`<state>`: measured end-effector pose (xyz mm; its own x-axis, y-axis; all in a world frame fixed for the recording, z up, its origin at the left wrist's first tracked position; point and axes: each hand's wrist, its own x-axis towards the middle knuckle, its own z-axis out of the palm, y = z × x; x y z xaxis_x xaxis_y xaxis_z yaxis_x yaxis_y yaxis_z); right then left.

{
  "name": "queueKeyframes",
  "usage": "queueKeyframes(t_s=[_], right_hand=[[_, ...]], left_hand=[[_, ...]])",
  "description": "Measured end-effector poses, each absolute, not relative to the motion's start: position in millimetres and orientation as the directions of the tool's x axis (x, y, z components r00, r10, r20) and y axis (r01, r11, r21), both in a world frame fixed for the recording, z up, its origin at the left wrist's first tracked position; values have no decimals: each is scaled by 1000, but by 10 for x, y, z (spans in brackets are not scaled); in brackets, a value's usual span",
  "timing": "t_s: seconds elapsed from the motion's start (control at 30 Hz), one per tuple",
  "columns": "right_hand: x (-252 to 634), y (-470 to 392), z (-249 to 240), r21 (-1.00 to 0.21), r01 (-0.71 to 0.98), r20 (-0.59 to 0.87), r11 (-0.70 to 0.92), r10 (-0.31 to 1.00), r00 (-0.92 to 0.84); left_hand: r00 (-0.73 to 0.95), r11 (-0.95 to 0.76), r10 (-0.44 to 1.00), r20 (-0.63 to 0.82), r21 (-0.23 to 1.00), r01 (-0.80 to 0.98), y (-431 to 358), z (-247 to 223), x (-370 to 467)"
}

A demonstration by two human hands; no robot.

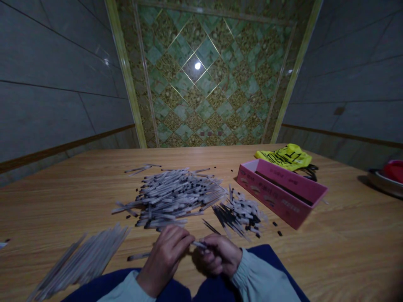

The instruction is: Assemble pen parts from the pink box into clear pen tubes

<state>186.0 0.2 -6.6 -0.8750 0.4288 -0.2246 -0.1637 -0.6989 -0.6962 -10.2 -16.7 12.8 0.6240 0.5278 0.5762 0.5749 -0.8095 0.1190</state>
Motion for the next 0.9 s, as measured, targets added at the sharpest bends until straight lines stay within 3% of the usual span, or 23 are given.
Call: queueKeyframes(t_s=[0.03,0.1,0.27,0.43,0.63,0.77,0.9], right_hand=[[1866,10,-55,-660,-146,-212,-737,370,-904],[1867,3,-53,-654,-153,-212,-741,374,-903],[1844,-79,-101,-786,-234,-210,-572,604,-769],[1835,-107,-83,-867,-163,-279,-471,731,-623],[1827,-75,-82,-994,67,-106,-84,876,-471],[1816,-132,-24,-912,375,6,164,921,-389],[1819,-215,88,-648,615,213,449,882,-420]], left_hand=[[627,-811,526,575,117,574,-166,122,-104],[631,-808,531,566,114,579,-169,111,-100],[643,-777,553,530,50,628,-187,131,-63],[657,-747,595,463,17,664,-205,144,-49],[651,-702,688,320,66,709,-224,137,-39],[626,-669,736,257,138,730,-231,158,-44],[579,-612,790,201,204,764,-226,167,-72]])
